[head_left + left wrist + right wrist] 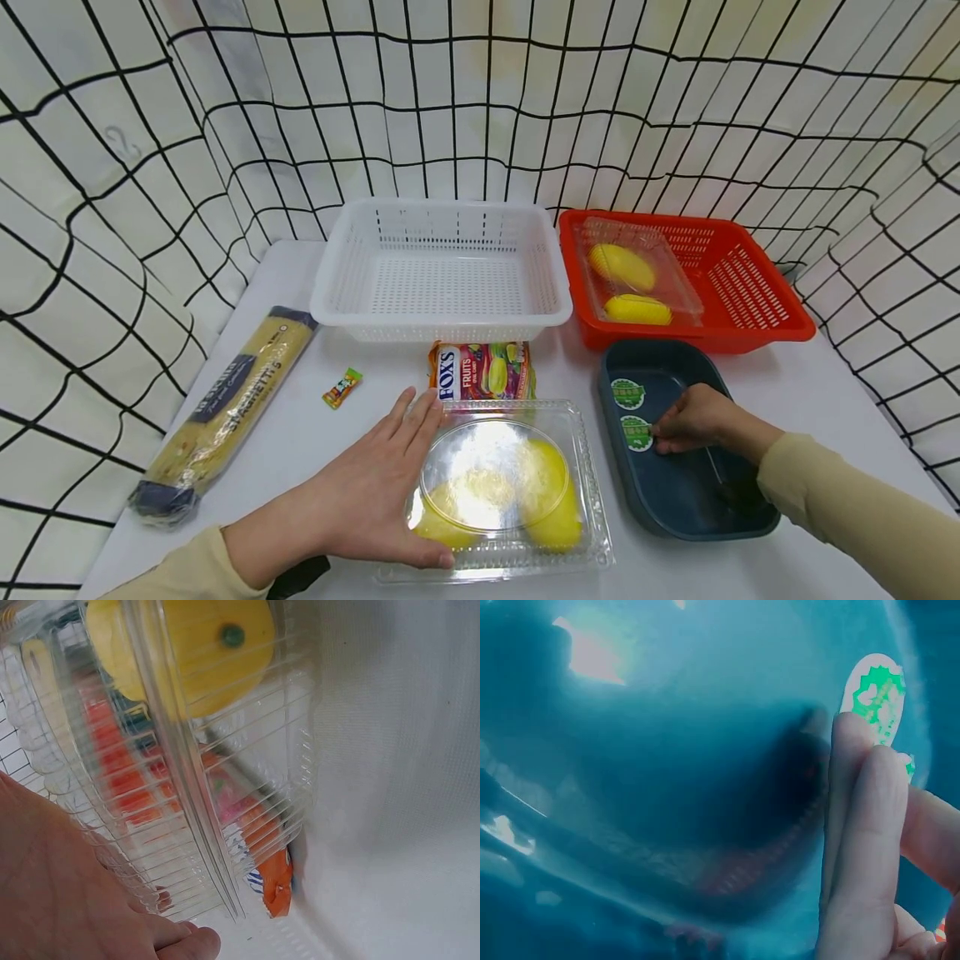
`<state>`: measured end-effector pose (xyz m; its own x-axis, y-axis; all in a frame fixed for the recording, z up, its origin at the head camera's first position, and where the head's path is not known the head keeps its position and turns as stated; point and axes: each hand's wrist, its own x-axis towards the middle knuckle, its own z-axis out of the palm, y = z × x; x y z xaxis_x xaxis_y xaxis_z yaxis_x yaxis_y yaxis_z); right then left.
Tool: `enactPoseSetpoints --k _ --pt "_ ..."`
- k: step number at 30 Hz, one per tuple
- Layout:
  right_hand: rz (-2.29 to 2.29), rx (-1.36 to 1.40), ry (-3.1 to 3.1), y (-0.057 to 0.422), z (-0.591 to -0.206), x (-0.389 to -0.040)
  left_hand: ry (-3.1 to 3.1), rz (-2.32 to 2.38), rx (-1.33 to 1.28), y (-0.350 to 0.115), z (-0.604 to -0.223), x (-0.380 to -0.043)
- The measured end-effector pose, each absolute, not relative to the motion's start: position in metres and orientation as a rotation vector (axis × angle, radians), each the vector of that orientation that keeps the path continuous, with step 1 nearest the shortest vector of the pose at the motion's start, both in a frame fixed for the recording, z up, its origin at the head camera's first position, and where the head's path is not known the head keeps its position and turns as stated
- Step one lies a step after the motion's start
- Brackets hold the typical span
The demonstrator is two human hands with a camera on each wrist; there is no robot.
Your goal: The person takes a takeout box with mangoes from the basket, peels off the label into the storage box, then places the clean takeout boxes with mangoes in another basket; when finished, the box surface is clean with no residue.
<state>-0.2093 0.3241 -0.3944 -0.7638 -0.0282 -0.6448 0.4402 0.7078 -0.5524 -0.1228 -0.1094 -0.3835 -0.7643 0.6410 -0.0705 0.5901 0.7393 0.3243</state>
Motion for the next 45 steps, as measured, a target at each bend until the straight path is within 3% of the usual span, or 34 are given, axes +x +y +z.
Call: enactPoseSetpoints --k 11,19,32,45 --pt "-1.113 0.096 2.319 0.325 -0.376 -0.202 2.755 0.424 0.987 -0.11 -0.384 -0.124" --pt "-1.207 -0.168 2.478 0.286 -0.353 -0.187 2.764 0.424 0.993 -0.111 -0.383 -0.124" --pt "-0.675 -0.879 2.75 0.216 -0.365 -0.144 2.751 0.435 0.983 -0.111 -0.384 -0.124" --pt "-0.351 -1.019 2.688 0.195 -0.376 -0.137 2.764 0.429 0.995 -0.11 -0.385 -0.123"
